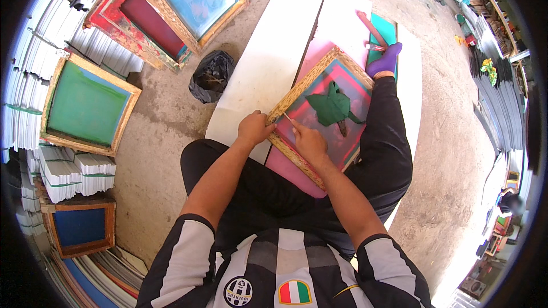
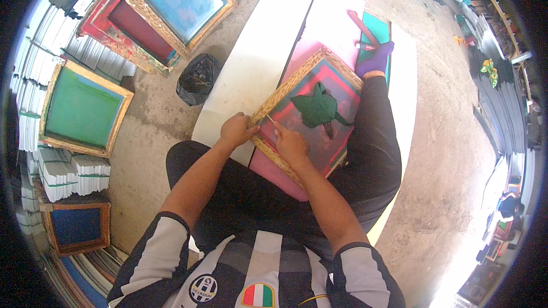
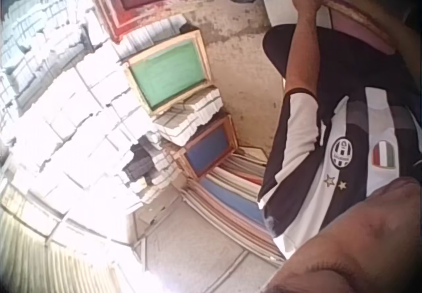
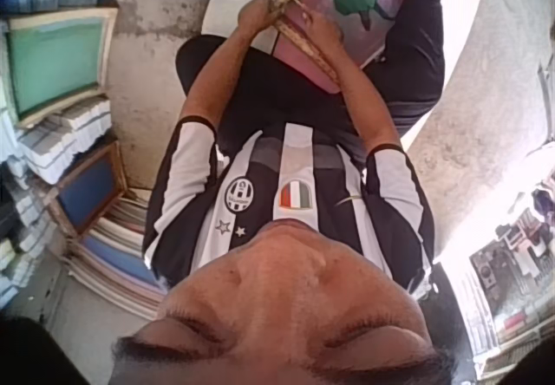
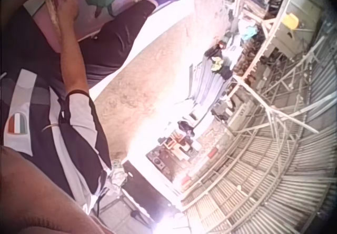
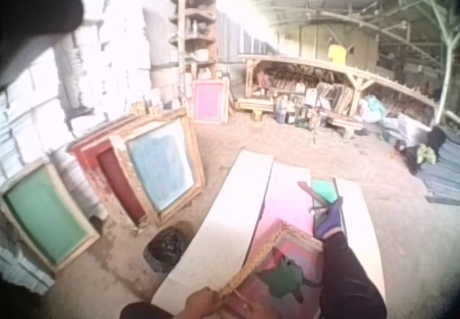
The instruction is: The person sits on the floor and uses a small knife to carve a green leaf design into a pink screen stretched on a wooden frame. The person holds the frame steady with the left hand and carefully removes material along the design outline with the right hand.
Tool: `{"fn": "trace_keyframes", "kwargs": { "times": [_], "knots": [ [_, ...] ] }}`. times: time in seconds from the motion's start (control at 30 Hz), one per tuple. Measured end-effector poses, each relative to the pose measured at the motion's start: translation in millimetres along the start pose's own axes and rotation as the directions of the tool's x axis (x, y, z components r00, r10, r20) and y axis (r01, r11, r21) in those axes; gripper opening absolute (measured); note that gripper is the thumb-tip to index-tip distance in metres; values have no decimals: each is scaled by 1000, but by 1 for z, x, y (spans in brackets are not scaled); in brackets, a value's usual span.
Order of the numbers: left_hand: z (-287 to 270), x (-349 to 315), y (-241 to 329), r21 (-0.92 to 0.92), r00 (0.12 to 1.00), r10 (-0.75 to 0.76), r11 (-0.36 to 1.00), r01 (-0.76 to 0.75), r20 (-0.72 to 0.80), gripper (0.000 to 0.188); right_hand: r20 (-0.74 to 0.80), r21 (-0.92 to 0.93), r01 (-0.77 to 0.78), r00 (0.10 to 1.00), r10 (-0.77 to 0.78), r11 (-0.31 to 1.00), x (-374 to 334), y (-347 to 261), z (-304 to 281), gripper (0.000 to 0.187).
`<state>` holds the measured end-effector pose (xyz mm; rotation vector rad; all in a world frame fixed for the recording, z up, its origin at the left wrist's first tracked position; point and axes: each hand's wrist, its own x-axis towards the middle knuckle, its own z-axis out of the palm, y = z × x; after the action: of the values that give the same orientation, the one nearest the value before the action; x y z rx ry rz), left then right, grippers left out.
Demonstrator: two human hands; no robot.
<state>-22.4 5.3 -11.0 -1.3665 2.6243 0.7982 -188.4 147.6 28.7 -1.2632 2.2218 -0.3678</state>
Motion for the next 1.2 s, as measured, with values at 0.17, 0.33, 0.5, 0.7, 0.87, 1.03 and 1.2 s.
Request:
{"fn": "trace_keyframes", "kwargs": {
  "times": [0.17, 0.33, 0.5, 0.7, 0.87, 1.03, 1.2],
  "knots": [
    [-3, 1, 3, 51, 999, 36, 998, -37, 11, 43, 53, -147, 8, 999, 0, 989, 4, -12, -5, 38],
    [-4, 2, 9, 67, 999, 34, 997, -34, -9, 43, -57, 226, 96, 995, -85, 969, 24, 26, 24, 41],
    [5, 2, -4, 56, 998, 41, 998, -39, -45, 43, -56, 209, 99, 994, -89, 973, 15, 24, 36, 37],
    [-6, -1, 4, 76, 999, -11, 997, 9, 30, 42, 661, 742, -667, 744, 93, 68, 19, 19, 6, 36],
    [-4, -2, 17, 116, 993, 50, 993, -38, -103, 40, 45, 735, -31, 999, -3, 678, 25, 43, 31, 34],
    [5, 1, 11, 109, 998, 22, 994, -14, -67, 40, -59, 302, 36, 998, -19, 953, 8, 18, 11, 34],
    [10, 5, 10, 96, 994, 52, 994, -43, -94, 38, -98, 235, 82, 993, -60, 969, 7, 17, 7, 34]
  ]
}}
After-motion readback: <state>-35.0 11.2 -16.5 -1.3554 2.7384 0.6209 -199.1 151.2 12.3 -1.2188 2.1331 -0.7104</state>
